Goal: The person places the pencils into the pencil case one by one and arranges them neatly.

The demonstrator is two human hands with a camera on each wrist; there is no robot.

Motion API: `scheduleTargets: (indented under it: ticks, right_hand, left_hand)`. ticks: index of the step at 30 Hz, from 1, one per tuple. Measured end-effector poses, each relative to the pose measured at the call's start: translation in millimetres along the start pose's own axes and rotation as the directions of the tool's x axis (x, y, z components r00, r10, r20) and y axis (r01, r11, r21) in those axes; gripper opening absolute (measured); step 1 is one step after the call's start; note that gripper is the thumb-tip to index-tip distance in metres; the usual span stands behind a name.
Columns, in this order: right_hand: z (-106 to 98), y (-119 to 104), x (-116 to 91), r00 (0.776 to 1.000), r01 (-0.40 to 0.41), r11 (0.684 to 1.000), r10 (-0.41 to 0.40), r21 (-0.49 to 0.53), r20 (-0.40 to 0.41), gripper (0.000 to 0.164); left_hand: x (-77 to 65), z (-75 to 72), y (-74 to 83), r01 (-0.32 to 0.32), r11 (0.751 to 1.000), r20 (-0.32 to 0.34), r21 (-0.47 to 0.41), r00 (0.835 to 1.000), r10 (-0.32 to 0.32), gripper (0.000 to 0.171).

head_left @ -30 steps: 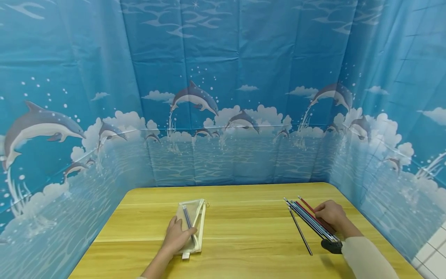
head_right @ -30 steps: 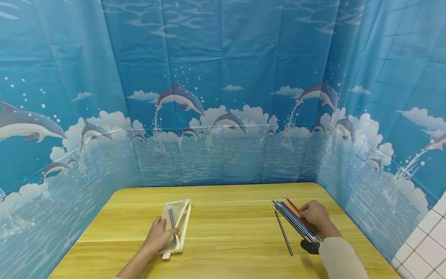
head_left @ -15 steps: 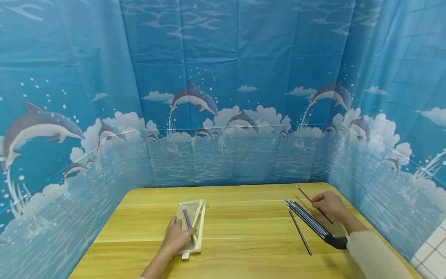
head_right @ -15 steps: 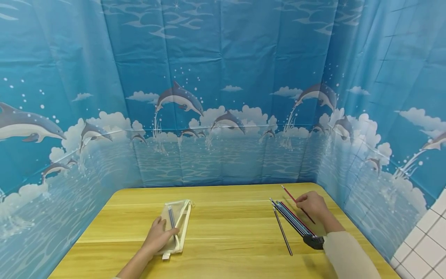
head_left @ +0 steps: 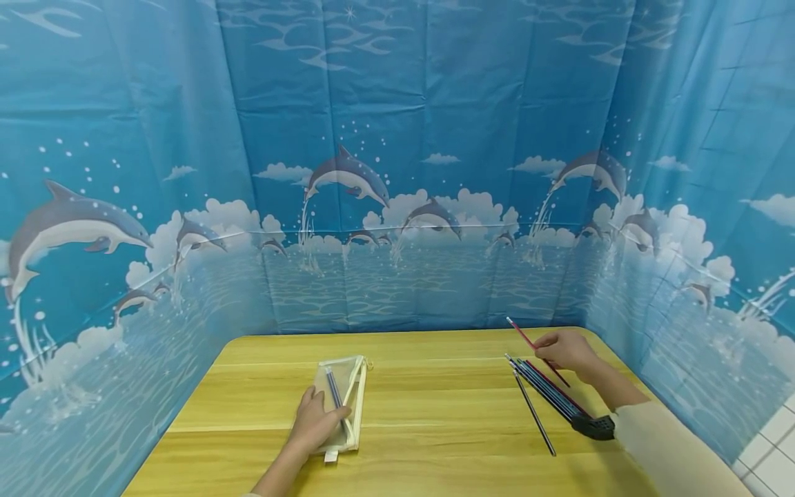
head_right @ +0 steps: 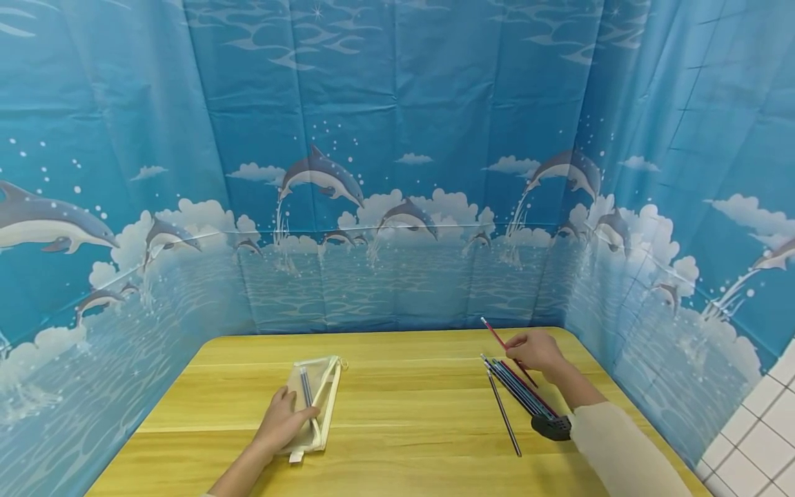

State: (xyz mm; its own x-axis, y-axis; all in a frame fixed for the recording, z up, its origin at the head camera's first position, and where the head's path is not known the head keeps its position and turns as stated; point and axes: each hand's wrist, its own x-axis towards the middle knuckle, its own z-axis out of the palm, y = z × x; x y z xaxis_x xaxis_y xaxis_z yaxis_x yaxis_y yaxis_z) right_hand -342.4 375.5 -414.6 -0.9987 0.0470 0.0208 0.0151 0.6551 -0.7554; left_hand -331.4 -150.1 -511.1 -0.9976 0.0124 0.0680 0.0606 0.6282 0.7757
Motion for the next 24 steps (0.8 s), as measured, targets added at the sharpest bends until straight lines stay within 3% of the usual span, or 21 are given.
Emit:
scheduleTargets:
  ticks: [14,24]
  right_hand:
    - [40,-29,-1,0.995,-0.075,0.962,0.053,0.261,0.089,0.027]
    - [73,-51,-8,0.986,-0.143,0.892,0.089,0.429,0.143,0.023]
  left_hand:
    - [0.4,1.2,0.3,0.009,1.000,0.004,-0.003,1.000,-0.009,0.092]
    - [1.6,0.6,-0.8,0.008,1.000,-0.002,0.007,1.000,-0.008,0.092]
